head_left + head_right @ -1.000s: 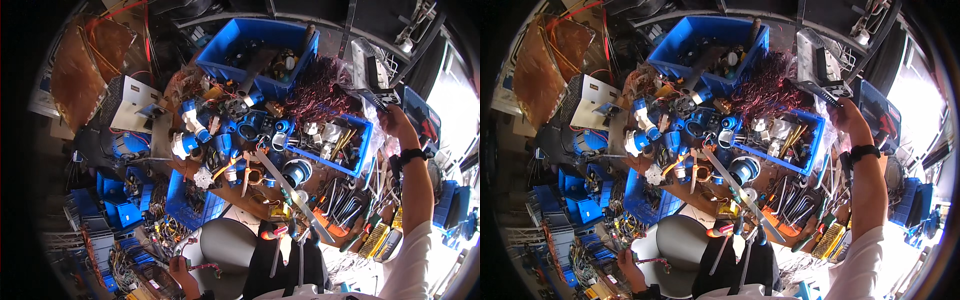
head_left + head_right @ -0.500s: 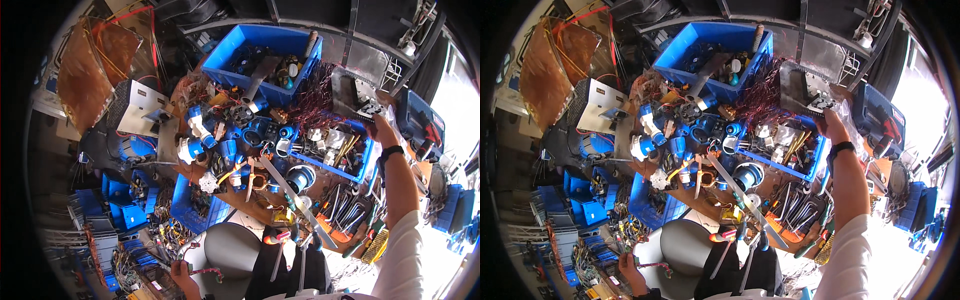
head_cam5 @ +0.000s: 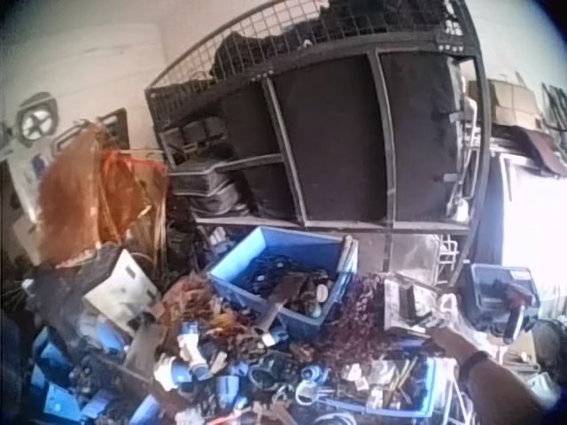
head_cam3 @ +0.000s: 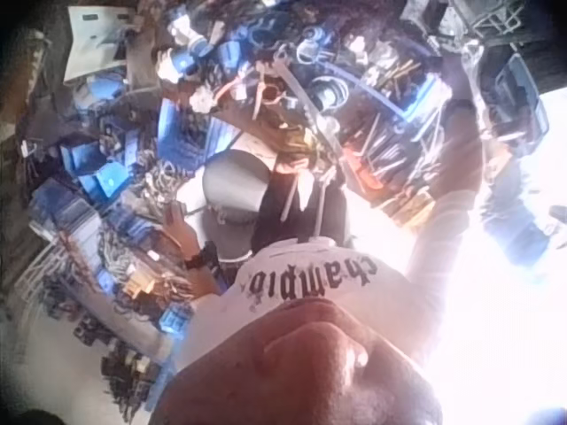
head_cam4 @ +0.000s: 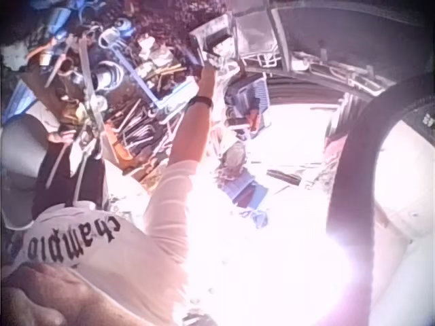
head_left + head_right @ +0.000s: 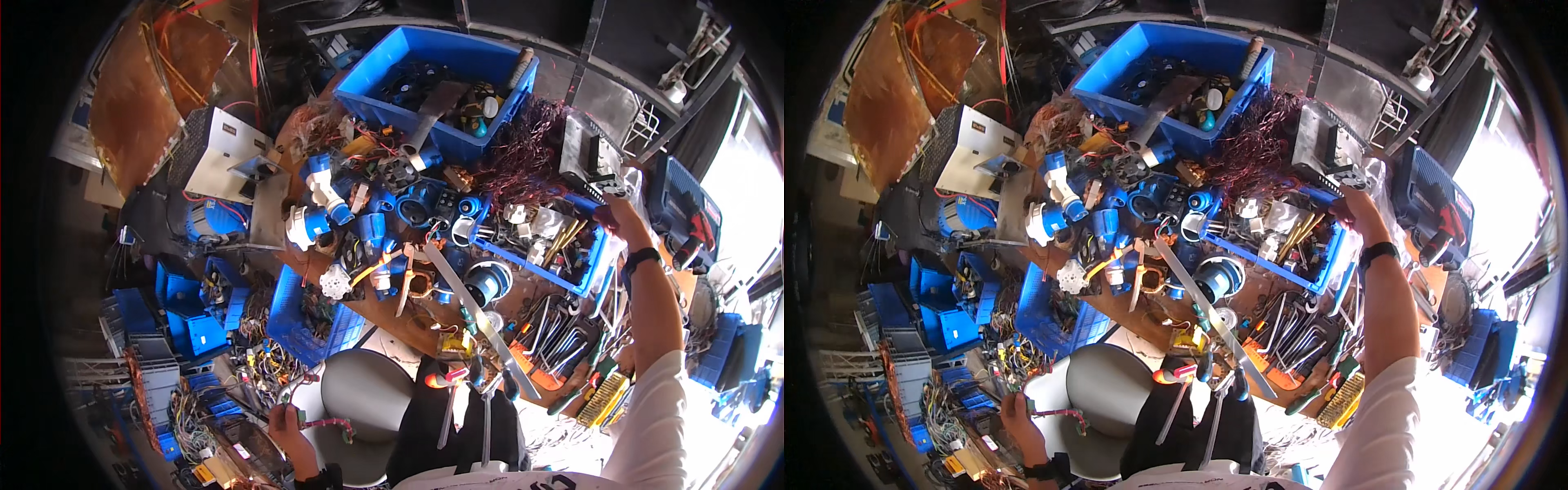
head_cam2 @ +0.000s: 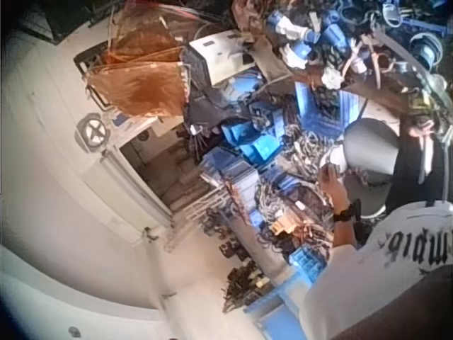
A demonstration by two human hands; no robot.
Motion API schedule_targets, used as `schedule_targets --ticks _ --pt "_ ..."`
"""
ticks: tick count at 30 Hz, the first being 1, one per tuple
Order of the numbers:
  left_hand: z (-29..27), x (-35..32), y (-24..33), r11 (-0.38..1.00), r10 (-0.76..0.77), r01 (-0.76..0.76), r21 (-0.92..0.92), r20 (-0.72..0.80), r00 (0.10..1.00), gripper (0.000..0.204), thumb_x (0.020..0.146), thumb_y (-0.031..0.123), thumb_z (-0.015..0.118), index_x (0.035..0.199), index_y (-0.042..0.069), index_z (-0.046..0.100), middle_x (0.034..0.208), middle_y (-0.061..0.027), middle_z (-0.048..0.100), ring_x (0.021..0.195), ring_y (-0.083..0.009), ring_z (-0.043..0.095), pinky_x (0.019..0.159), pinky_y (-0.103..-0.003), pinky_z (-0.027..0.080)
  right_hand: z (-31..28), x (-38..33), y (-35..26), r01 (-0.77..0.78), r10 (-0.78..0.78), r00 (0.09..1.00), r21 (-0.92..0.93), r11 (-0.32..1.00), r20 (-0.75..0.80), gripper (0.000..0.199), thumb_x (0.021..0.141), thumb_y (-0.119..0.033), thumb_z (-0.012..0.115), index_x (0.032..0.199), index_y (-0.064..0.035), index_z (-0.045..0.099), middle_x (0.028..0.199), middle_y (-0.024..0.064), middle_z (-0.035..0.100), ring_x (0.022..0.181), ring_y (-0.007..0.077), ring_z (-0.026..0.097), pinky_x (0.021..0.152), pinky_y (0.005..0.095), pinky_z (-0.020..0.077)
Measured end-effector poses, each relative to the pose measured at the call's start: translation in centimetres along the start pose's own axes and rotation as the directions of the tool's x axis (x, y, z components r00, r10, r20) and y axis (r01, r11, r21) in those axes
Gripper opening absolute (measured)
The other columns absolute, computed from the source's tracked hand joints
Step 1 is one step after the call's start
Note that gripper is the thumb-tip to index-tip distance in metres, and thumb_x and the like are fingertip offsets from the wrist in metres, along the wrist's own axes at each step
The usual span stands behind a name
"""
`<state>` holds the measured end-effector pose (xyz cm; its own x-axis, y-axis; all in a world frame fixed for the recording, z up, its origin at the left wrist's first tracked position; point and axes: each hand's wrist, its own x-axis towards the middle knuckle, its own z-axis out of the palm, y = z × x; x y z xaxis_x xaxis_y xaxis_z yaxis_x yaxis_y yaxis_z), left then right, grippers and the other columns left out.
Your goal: The person uses pliers to remove components from a small green circuit board, placing the removed parts into a blue bin. They then handle a bundle of wires with a red coil, untangling and inspecting the connectors. Finally, they rummage through a cluttered toolbox to select a screwdriver.
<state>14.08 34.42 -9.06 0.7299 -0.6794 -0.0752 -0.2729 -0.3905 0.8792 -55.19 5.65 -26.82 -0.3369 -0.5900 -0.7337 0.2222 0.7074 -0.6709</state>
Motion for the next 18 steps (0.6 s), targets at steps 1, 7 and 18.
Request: schedule_targets --ticks 1,7,18 --pt "0.0 0.3 0.0 1.0 0.018 -0.018 -0.022 0.008 1.0 0.014 0.089 0.015 0.062 0.09 0.003 0.056 0.079 0.0022 0.052 0.068 -0.0061 0.047 0.059 -0.022 0.038 0.0 -0.5 -0.1 0.009 -0.009 1.0 -0.015 1.0 -0.008 0.041 0.092 -0.041 0.051 0.088 -0.0006 0.058 0.064 0.0109 0.062 0.041 0.0155 0.052 0.037 0.0298 0.0413" --pt "-1.0 2.5 -1.1 0.991 0.021 -0.017 -0.136 0.025 0.999 0.021 0.086 0.011 0.066 0.102 0.001 0.058 0.088 -0.0013 0.059 0.073 -0.0084 0.056 0.059 -0.022 0.045 -1.0 -2.9 -1.1 0.107 -0.182 0.98 -0.557 0.824 -0.081 0.037 0.088 -0.04 0.056 0.086 -0.003 0.063 0.064 0.01 0.066 0.042 0.02 0.056 0.043 0.0359 0.0477" --pt "-2.2 3.5 0.4 0.978 0.065 -0.051 -0.201 0.064 0.996 0.014 0.087 0.011 0.064 0.097 0.002 0.059 0.085 0.0006 0.059 0.07 -0.0058 0.052 0.059 -0.021 0.041 2.7 -7.9 -1.0 0.248 -0.688 0.726 -0.935 0.255 0.005 0.057 0.079 -0.022 0.067 0.13 -0.0061 0.046 0.129 0.0203 0.05 0.123 0.0355 0.045 0.101 0.0432 0.0394"
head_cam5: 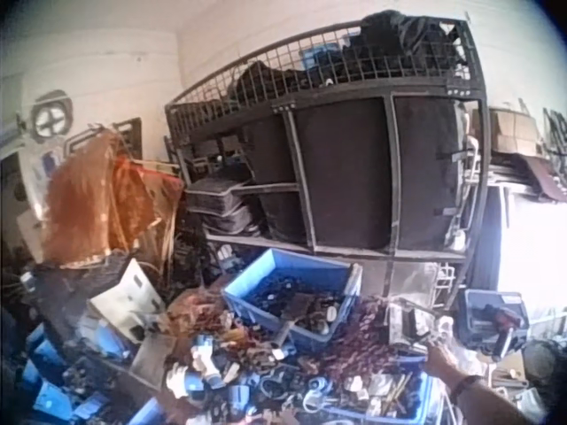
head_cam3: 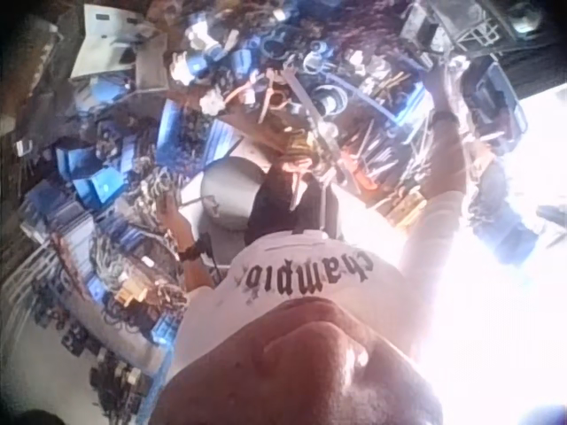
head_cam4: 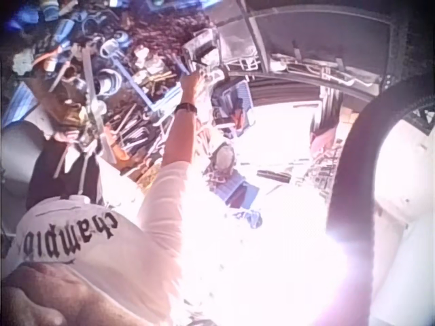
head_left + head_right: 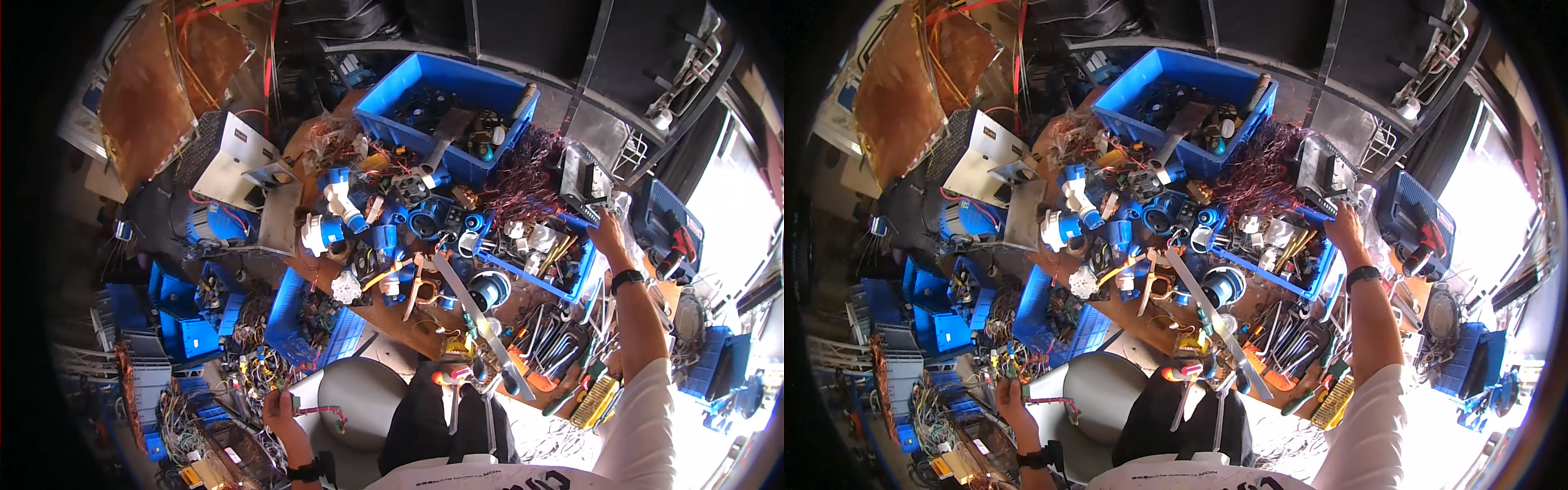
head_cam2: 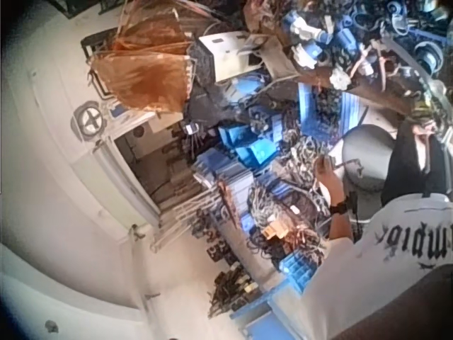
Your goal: The person uses pliers to remove components from a small green circuit board, placing the removed parts into a blue bin. They then handle a bundle of wires with a red coil, untangling and inspecting the connectors. Finally, they rummage through a cluttered toolbox to select a screwdriver.
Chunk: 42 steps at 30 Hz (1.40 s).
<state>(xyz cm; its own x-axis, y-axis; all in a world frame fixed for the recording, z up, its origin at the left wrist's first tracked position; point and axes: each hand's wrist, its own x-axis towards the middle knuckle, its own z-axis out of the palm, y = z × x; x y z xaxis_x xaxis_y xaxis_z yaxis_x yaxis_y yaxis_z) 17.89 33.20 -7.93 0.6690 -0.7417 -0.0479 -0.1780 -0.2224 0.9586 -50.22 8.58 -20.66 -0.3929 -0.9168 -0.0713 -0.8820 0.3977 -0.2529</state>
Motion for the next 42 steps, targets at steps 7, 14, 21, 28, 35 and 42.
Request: schedule_targets --ticks 7,14,21,28,35,42 --pt "-0.9 2.1 2.3 0.997 -0.023 0.02 -0.07 -0.039 0.999 0.011 0.088 0.01 0.064 0.094 0.003 0.059 0.085 0.0005 0.06 0.069 -0.005 0.052 0.059 -0.019 0.04 -3.6 -1.7 -4.6 0.19 -0.204 0.977 0.166 0.968 0.07 0.05 0.08 -0.021 0.064 0.124 -0.0015 0.052 0.107 0.0211 0.064 0.102 0.0363 0.061 0.09 0.043 0.047" --pt "4.5 10.1 8.0 1.0 -0.004 0.005 -0.003 0.213 0.977 0.011 0.086 0.01 0.066 0.09 0.002 0.06 0.08 0.0019 0.059 0.066 -0.0037 0.048 0.056 -0.019 0.035 -12.2 -4.0 -12.3 0.293 -0.326 0.942 0.265 0.918 0.086 0.033 0.082 -0.016 0.062 0.113 -0.0053 0.062 0.091 0.0147 0.068 0.08 0.0268 0.068 0.073 0.0369 0.052" --pt "7.7 19.7 8.4 0.982 -0.115 0.009 0.188 0.562 0.819 0.011 0.078 0.003 0.07 0.085 0.001 0.061 0.077 -0.0004 0.058 0.067 -0.0059 0.049 0.061 -0.021 0.039 -14.7 0.0 -21.7 0.268 -0.273 0.961 0.099 0.958 0.043 0.032 0.084 -0.017 0.061 0.113 -0.0036 0.061 0.092 0.0156 0.068 0.086 0.0303 0.066 0.076 0.039 0.0507" --pt "8.5 26.8 8.2 0.97 -0.173 0.027 0.242 0.606 0.776 0.016 0.073 -0.001 0.072 0.085 0.001 0.061 0.08 -0.0015 0.057 0.068 -0.0066 0.049 0.063 -0.022 0.04 -8.2 6.6 -29.9 0.333 -0.348 0.925 -0.117 0.936 -0.152 0.032 0.081 -0.021 0.066 0.108 -0.0041 0.061 0.106 0.0155 0.06 0.098 0.0311 0.059 0.084 0.0407 0.0464" --pt "6.5 31.8 6.4 0.792 0.016 -0.429 0.434 0.688 0.725 0.024 0.082 0.011 0.066 0.102 -0.001 0.059 0.096 -0.0155 0.058 0.085 -0.0277 0.055 0.076 -0.036 0.046 -1.9 7.3 -38.7 0.291 -0.296 0.932 -0.055 0.955 -0.21 0.027 0.082 -0.026 0.065 0.098 -0.005 0.06 0.096 0.0129 0.058 0.091 0.0305 0.059 0.078 0.0424 0.0474" --pt "7.6 35.5 5.2 0.394 -0.056 -0.587 0.707 0.656 0.753 0.025 0.077 0.007 0.069 0.101 0.007 0.066 0.098 -0.0114 0.065 0.087 -0.0246 0.061 0.076 -0.036 0.05 8.1 7.5 -40.4 -0.433 0.299 0.894 0.475 0.766 0.333 0.065 0.078 -0.044 0.067 0.115 0.0049 0.045 0.098 0.0261 0.063 0.094 0.0407 0.062 0.082 0.0452 0.05"
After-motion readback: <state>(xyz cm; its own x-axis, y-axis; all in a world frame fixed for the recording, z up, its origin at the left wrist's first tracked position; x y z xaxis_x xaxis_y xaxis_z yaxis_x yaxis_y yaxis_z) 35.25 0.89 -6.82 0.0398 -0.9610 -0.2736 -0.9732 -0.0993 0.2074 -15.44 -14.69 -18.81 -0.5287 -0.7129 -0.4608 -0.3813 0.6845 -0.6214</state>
